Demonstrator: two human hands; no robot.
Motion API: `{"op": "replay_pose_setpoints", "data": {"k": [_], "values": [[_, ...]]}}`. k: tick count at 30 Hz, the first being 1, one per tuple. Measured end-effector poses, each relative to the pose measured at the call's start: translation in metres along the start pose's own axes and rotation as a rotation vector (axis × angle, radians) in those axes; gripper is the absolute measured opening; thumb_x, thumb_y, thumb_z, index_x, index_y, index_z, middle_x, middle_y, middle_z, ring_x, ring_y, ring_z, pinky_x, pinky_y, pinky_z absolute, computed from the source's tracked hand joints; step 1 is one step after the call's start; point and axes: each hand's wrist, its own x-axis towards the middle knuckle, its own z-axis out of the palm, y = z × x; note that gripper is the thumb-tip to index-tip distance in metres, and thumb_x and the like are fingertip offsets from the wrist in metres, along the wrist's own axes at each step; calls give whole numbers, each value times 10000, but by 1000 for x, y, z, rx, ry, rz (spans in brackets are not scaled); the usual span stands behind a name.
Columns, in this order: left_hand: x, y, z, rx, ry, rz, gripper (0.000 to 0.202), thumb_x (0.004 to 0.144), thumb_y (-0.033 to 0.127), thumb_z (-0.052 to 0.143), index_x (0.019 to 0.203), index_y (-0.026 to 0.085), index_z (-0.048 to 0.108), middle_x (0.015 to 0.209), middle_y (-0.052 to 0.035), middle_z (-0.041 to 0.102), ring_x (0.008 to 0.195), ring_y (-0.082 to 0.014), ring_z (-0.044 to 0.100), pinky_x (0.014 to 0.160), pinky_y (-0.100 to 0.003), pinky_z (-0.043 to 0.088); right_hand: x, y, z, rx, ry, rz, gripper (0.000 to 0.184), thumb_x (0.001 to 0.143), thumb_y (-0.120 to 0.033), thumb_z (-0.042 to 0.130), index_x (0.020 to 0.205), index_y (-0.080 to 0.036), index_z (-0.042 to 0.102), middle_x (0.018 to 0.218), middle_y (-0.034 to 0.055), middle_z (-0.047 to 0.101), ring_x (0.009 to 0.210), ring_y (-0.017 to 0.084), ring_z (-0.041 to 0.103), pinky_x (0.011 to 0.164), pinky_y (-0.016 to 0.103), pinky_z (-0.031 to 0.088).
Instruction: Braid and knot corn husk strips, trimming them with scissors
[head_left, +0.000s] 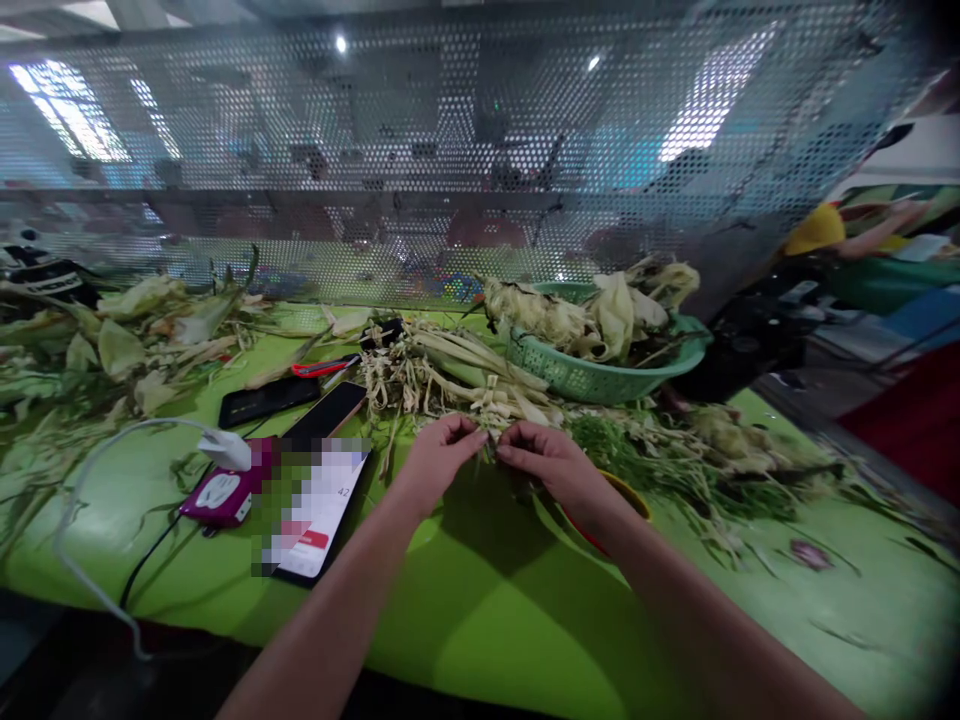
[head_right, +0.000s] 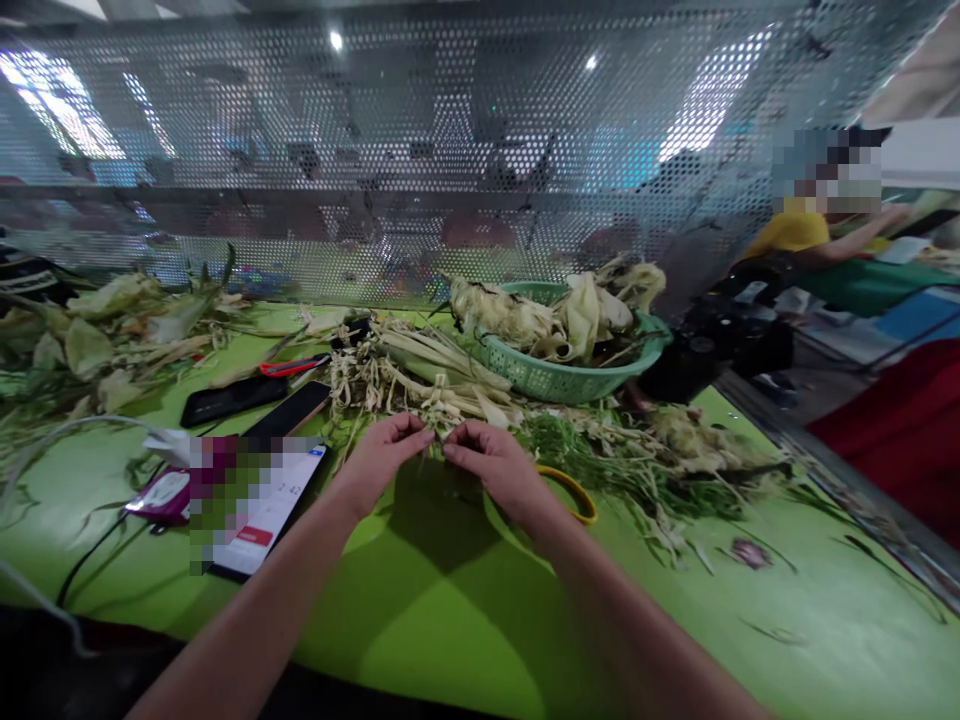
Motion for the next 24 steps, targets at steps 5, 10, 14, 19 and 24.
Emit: {"op": "replay_pose_setpoints", "data": {"k": [5, 10, 14, 19, 24], "values": [[-1, 0, 0, -50, -11, -33, 164, 748, 299, 603, 700, 156, 541, 641, 32, 482, 616, -95, 406, 612, -233, 324, -2, -5, -2, -19, 64, 9, 190, 745, -337, 660, 713, -179, 560, 634, -8, 567, 549, 112, 471, 517, 246, 330], [0, -2, -1, 101, -18, 45, 137, 758, 285, 576, 699, 166, 544, 637, 33, 481, 619, -106, 415, 626, -248, 328, 0, -6, -3, 73, 124, -48, 230, 730, -369, 690, 837, -201, 576, 740, -10, 592, 637, 128, 514, 587, 255, 381], [0, -3, 1, 239, -121, 80, 110, 751, 261, 574, 695, 168, 556, 660, 19, 513, 653, -125, 445, 645, -257, 345, 1, -4, -4, 98, 149, -107, 251, 725, -403, 692, 850, -205, 599, 794, -9, 596, 684, 134, 517, 640, 270, 399], [-1, -1, 5, 201, -172, 86, 187, 797, 347, 561, 811, 164, 598, 768, -17, 583, 720, -144, 489, 689, -276, 383, 1, -2, -5, 49, 125, -92, 257, 751, -426, 667, 801, -184, 594, 737, -7, 572, 647, 127, 480, 612, 265, 376], [-2, -1, 8, 4, -127, -18, 246, 773, 390, 614, 843, 154, 611, 803, -23, 610, 743, -138, 512, 718, -275, 400, 0, -1, -4, -10, 161, -123, 278, 753, -443, 661, 790, -175, 601, 715, -7, 559, 643, 127, 459, 599, 261, 354]]}}
